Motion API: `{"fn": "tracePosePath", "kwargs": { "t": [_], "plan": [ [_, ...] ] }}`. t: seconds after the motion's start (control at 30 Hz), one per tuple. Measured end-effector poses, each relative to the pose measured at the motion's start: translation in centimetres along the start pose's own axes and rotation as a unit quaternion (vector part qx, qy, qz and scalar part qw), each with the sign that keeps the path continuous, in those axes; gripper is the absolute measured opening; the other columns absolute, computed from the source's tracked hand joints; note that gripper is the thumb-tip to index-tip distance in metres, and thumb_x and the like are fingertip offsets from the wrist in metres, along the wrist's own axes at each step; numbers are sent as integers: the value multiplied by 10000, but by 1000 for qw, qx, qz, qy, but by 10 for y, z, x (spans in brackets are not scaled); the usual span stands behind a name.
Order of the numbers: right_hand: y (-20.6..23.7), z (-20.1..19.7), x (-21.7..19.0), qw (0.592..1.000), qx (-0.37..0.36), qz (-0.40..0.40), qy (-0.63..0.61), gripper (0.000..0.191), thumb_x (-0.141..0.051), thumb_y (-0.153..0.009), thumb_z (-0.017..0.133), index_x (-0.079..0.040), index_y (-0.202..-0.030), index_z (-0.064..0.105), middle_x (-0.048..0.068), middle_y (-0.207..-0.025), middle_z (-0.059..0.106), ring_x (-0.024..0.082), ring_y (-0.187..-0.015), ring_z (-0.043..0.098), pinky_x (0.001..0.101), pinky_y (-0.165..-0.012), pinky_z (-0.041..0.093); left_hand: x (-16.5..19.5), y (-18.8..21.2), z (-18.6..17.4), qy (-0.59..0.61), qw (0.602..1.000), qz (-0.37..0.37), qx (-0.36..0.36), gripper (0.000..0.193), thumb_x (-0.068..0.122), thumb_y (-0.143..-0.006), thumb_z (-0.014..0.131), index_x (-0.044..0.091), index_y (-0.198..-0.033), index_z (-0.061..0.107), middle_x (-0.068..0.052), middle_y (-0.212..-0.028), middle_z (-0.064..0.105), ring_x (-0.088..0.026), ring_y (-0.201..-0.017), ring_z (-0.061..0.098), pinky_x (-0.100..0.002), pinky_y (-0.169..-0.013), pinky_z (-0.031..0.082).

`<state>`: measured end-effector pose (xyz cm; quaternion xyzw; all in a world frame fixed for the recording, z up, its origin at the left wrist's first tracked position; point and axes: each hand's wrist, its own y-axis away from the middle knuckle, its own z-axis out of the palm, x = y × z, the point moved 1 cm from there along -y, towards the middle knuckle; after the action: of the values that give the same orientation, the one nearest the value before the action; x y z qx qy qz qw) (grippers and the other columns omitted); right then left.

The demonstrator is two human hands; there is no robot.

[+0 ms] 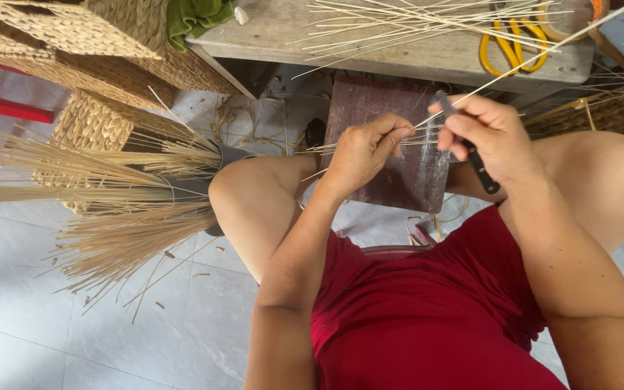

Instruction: The person sits holding a small knife and pulls thin bamboo strips against the blade to shave and split them into finer strands, placing finished strips with a growing pile of bamboo sticks beside them and reaching for new strips one at a time.

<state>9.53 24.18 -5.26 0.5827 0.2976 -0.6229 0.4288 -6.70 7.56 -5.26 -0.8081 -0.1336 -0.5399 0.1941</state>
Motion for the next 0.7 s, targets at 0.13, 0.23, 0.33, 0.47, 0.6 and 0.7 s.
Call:
{"fn": "tracePosePath", "kwargs": {
  "t": [0.13, 0.23, 0.33, 0.47, 0.6, 0.7],
  "plan": [
    [4, -20, 1, 997, 59, -32, -31, 216, -47, -1110, 559, -3, -1290, 671, 82, -849, 654, 90, -637, 527, 217, -579, 432, 0, 1, -8, -17, 1000, -3, 4, 122, 197, -1013, 659, 119, -1064, 737, -21, -687, 686, -104, -613, 668, -276, -593, 533],
    [8, -45, 0, 990, 102, -56, -83, 172, -47, -1147, 577, -10, -1283, 675, 82, -854, 646, 102, -649, 537, 228, -595, 447, 0, 1, -15, -24, 1000, 5, 19, 122, 199, -1018, 655, 124, -1051, 744, -12, -690, 690, -95, -614, 668, -266, -587, 538],
    [15, -77, -7, 976, 155, -102, -116, 94, -32, -1197, 592, -4, -1254, 661, 91, -860, 634, 116, -680, 550, 228, -601, 440, -1, -1, -24, -32, 999, -3, 36, 112, 193, -1011, 662, 121, -1029, 746, -7, -689, 697, -85, -617, 684, -260, -572, 536],
    [26, -107, -18, 937, 248, -139, -204, 129, -63, -1150, 604, -33, -1267, 650, 77, -837, 633, 109, -656, 544, 234, -594, 444, -5, 0, -37, -71, 995, 13, 76, 104, 184, -1007, 671, 111, -1029, 742, -5, -691, 702, -62, -628, 698, -249, -580, 543],
    [32, -102, -30, 935, 270, -153, -171, 226, -73, -1135, 593, -39, -1354, 637, 74, -814, 642, 90, -620, 530, 228, -601, 438, -10, 0, -41, -36, 993, -20, 107, 112, 179, -1015, 666, 104, -1035, 747, -10, -704, 716, -60, -634, 684, -242, -579, 537],
    [27, -67, -26, 970, 206, -121, -37, 301, -80, -1125, 584, -43, -1420, 628, 73, -797, 650, 76, -594, 520, 224, -606, 433, -10, -2, -27, 1, 995, -5, 102, 113, 186, -1027, 658, 101, -1044, 731, -13, -743, 732, -51, -666, 700, -235, -587, 549]
  ]
}}
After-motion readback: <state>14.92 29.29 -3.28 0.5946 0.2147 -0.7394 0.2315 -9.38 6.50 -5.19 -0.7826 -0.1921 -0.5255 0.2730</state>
